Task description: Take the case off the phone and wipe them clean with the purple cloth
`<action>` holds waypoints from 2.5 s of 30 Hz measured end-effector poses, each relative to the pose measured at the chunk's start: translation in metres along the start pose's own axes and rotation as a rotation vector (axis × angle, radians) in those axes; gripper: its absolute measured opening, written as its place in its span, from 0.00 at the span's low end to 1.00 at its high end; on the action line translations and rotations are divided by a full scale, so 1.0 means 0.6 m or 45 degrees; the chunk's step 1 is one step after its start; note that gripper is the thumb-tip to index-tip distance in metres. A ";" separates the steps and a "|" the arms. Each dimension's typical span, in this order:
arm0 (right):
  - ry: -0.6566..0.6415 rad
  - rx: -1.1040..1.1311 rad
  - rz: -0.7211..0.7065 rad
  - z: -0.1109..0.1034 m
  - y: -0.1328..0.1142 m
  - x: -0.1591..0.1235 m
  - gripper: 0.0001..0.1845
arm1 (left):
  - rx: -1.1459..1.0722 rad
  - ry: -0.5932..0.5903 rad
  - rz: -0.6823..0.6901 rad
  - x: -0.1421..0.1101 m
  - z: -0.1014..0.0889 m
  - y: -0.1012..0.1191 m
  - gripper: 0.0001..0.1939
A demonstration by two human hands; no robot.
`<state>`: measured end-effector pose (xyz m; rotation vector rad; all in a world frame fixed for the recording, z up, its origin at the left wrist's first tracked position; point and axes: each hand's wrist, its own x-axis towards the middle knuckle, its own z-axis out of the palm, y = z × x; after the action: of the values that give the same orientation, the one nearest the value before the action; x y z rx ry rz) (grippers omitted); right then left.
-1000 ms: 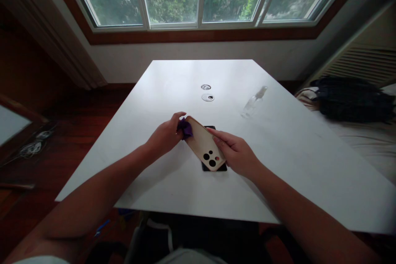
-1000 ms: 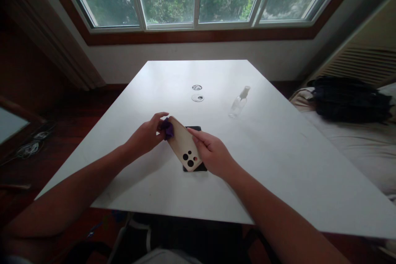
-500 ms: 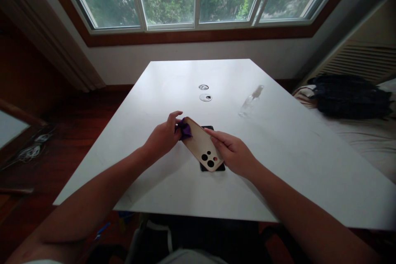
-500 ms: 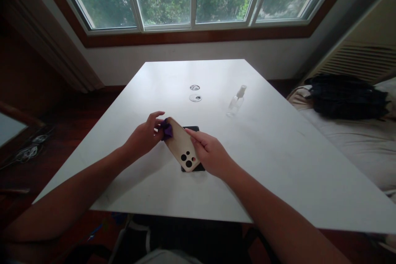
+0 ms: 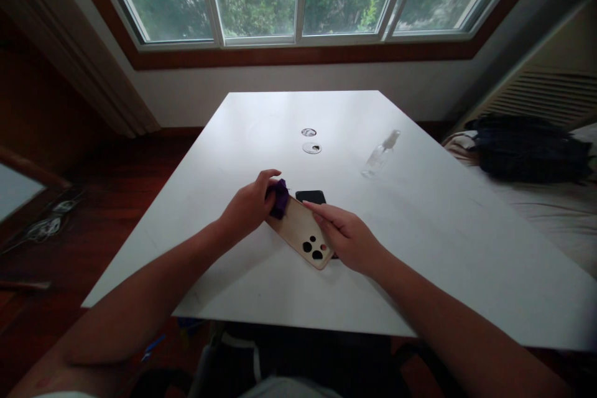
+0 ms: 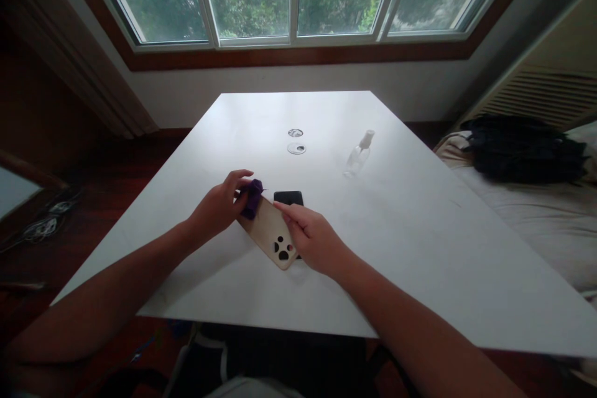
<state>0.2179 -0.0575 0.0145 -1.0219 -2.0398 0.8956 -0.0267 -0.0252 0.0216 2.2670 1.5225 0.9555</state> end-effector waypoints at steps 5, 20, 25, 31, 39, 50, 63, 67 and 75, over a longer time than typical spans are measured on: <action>0.080 -0.060 -0.021 0.006 -0.002 0.001 0.22 | -0.077 -0.030 -0.078 0.000 0.000 -0.001 0.26; 0.309 -0.129 0.043 0.007 0.005 0.001 0.19 | 0.054 -0.175 -0.204 0.001 -0.012 -0.002 0.29; 0.247 -0.175 -0.086 0.002 0.006 0.006 0.20 | 0.105 -0.141 -0.177 0.000 -0.008 0.000 0.28; 0.083 -0.188 -0.196 -0.005 0.001 0.001 0.23 | 0.077 -0.073 -0.046 -0.004 -0.006 0.001 0.32; 0.123 -0.117 -0.143 0.002 -0.002 -0.002 0.21 | -0.098 0.089 0.012 0.000 -0.006 -0.005 0.28; 0.411 -0.236 -0.123 0.001 0.003 -0.003 0.20 | -0.732 -0.068 -0.446 0.014 -0.005 0.002 0.21; 0.322 -0.550 -0.409 0.014 -0.012 -0.018 0.29 | -1.344 -0.174 -0.830 0.008 0.018 0.026 0.09; 0.457 -0.509 -0.334 0.014 -0.009 -0.012 0.28 | -1.307 -0.335 -0.794 -0.010 0.018 0.062 0.09; 0.788 -0.348 -0.037 0.001 -0.006 -0.002 0.21 | -1.364 -0.475 -0.627 -0.023 0.024 0.071 0.19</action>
<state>0.2166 -0.0604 0.0166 -1.2247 -1.6560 0.2298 0.0101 -0.0535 0.0283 1.1502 0.9483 0.8255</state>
